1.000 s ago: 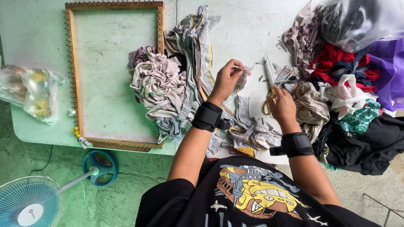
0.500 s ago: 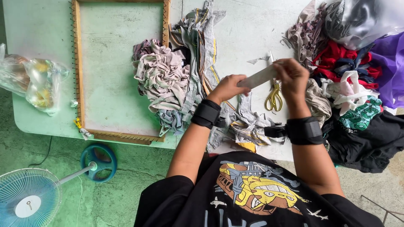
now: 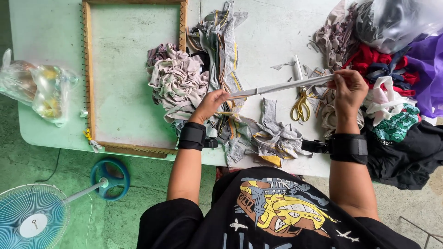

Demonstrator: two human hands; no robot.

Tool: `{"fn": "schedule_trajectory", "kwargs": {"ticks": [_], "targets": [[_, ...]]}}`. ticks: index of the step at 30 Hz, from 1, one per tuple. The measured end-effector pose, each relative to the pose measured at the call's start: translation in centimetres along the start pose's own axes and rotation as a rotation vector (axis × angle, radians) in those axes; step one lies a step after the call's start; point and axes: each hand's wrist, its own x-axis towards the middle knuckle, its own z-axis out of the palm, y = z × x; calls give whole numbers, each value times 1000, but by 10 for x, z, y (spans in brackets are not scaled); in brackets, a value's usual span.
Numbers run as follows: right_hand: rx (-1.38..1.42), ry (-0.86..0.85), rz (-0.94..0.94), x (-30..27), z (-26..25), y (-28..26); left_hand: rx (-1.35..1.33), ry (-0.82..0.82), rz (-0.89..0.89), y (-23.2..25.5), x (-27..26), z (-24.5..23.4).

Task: The person cuts fabric scraps into strips with handheld scissors, then aligns and straightens the fabric pieces by hand.

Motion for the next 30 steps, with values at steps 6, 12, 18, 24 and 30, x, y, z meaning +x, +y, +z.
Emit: {"fn": "schedule_trajectory", "kwargs": {"ticks": [6, 12, 18, 24, 30], "targets": [[-34, 21, 49, -7, 3, 7, 127, 231, -106, -17, -12, -1], [45, -155, 26, -24, 39, -13, 594, 242, -152, -16, -13, 18], [-346, -337, -165, -33, 77, -50, 358, 302, 237, 41, 31, 56], [-418, -448, -227, -31, 92, -80, 8, 143, 387, 99, 90, 105], [-475, -250, -347, -21, 85, -75, -171, -53, 182, 90, 106, 128]]}}
